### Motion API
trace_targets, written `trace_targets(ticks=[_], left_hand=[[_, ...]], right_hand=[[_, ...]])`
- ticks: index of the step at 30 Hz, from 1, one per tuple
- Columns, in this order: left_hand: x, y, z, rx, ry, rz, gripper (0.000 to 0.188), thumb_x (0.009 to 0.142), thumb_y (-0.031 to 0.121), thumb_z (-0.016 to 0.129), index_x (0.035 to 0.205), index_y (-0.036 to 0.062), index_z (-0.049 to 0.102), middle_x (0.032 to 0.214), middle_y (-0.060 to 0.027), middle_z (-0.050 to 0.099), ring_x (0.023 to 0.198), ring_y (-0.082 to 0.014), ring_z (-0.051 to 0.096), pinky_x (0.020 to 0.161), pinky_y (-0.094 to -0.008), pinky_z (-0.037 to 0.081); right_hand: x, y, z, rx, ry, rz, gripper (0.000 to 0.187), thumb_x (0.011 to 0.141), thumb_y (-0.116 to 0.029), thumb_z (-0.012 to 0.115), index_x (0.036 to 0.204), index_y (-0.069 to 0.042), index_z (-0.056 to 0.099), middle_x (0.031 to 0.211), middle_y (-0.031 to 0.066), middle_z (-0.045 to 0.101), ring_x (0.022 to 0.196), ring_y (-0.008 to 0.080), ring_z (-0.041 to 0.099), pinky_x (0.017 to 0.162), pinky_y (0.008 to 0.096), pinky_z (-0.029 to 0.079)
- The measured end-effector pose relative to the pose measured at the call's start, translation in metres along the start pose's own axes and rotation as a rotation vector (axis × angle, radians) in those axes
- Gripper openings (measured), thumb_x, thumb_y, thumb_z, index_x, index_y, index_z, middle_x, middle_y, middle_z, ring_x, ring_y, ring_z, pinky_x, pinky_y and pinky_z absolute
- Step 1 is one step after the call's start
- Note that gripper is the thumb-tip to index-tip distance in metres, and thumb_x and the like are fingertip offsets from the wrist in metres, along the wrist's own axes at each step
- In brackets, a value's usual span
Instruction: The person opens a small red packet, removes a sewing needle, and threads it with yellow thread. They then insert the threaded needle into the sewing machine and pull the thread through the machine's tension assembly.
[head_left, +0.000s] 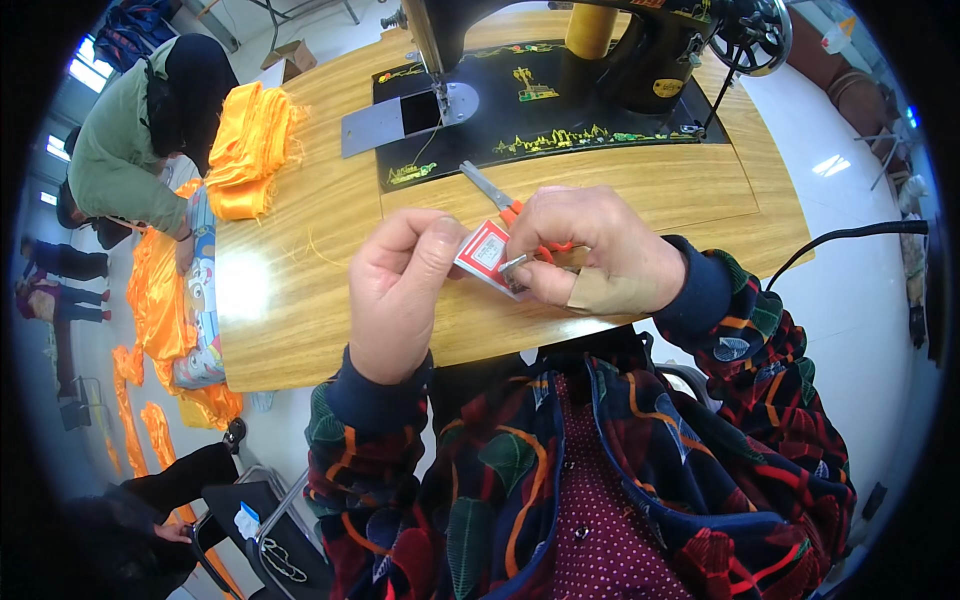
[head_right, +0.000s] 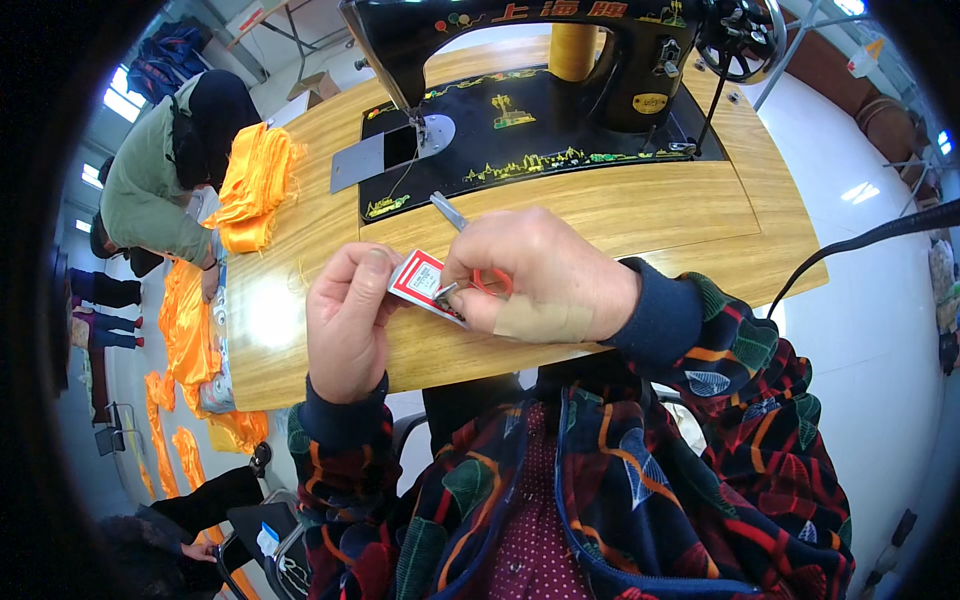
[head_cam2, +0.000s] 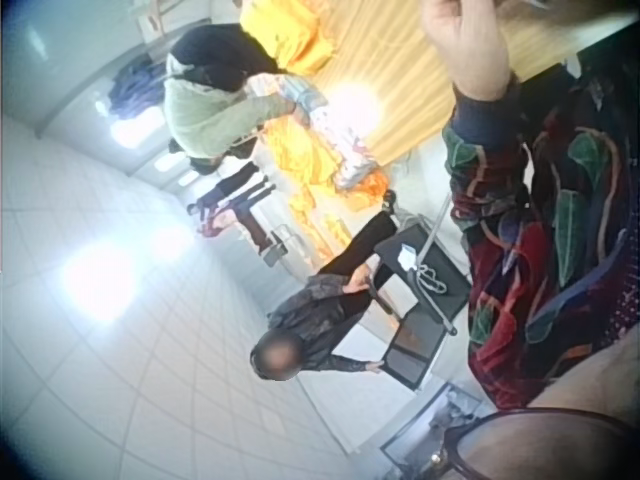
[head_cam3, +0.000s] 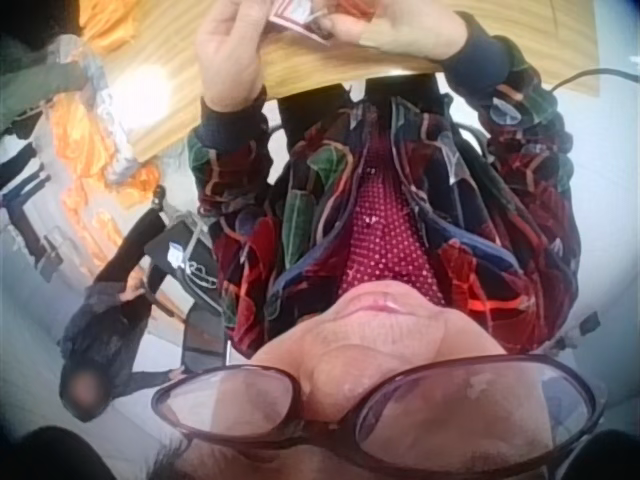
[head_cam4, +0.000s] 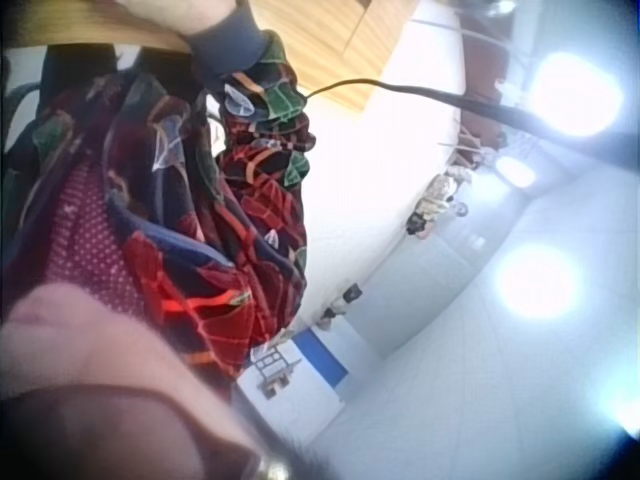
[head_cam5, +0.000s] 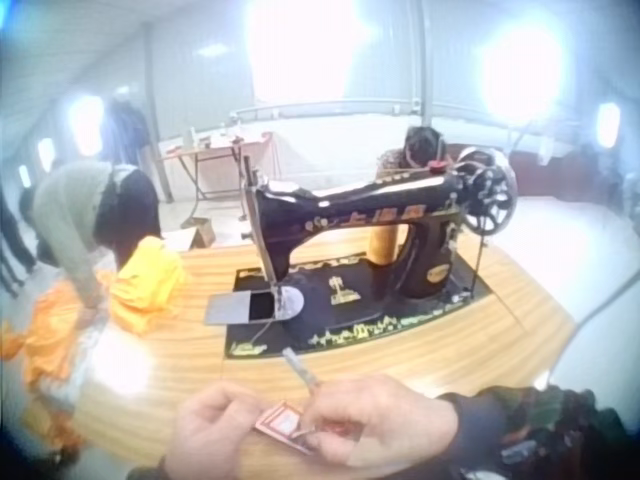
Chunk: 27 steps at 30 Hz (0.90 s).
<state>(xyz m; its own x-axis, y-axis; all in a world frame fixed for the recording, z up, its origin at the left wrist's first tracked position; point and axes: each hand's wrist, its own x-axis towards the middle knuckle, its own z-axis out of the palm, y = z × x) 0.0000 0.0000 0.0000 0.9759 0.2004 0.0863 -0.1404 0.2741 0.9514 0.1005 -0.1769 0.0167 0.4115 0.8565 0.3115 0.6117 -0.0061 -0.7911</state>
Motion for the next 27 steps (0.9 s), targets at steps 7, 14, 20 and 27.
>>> trace_targets(ticks=[7, 14, 20, 27], left_hand=[[0.000, 0.012, -0.001, 0.170, -0.034, 0.003, 0.011, 0.086, 0.005, 0.057, 0.091, -0.0044, 0.059, 0.084, -0.0037, 0.059, 0.076, -0.0071, 0.055, 0.069, -0.0202, 0.044], [-0.001, 0.011, 0.002, 0.356, 0.000, 0.051, 0.006, 0.083, -0.001, 0.057, 0.087, -0.0047, 0.060, 0.080, -0.0020, 0.059, 0.069, -0.0040, 0.054, 0.063, -0.0165, 0.043], [-0.001, 0.011, 0.000, 0.120, -0.030, -0.135, 0.012, 0.082, -0.003, 0.056, 0.093, -0.0063, 0.057, 0.084, -0.0046, 0.061, 0.071, -0.0048, 0.056, 0.064, -0.0168, 0.045], [-0.003, 0.008, 0.000, 0.114, -0.034, -0.122, 0.016, 0.083, -0.003, 0.053, 0.098, -0.0067, 0.056, 0.087, -0.0050, 0.061, 0.075, -0.0052, 0.056, 0.066, -0.0178, 0.045]], right_hand=[[0.002, 0.002, 0.005, -0.069, 0.037, -0.071, 0.007, 0.069, -0.004, 0.062, 0.075, -0.005, 0.059, 0.072, 0.0062, 0.061, 0.068, 0.0214, 0.056, 0.063, 0.0311, 0.044], [0.001, 0.003, 0.005, -0.077, 0.032, -0.098, 0.008, 0.067, -0.003, 0.062, 0.075, -0.005, 0.059, 0.072, 0.0056, 0.060, 0.068, 0.0208, 0.055, 0.063, 0.0308, 0.043], [-0.001, 0.005, 0.002, -0.045, 0.040, -0.049, 0.009, 0.068, -0.001, 0.061, 0.076, -0.004, 0.060, 0.072, 0.0058, 0.060, 0.068, 0.0204, 0.055, 0.063, 0.0305, 0.043], [-0.002, 0.005, 0.000, -0.013, 0.024, -0.049, 0.010, 0.067, -0.001, 0.060, 0.076, -0.004, 0.060, 0.072, 0.0057, 0.060, 0.068, 0.0206, 0.055, 0.062, 0.0301, 0.044]])
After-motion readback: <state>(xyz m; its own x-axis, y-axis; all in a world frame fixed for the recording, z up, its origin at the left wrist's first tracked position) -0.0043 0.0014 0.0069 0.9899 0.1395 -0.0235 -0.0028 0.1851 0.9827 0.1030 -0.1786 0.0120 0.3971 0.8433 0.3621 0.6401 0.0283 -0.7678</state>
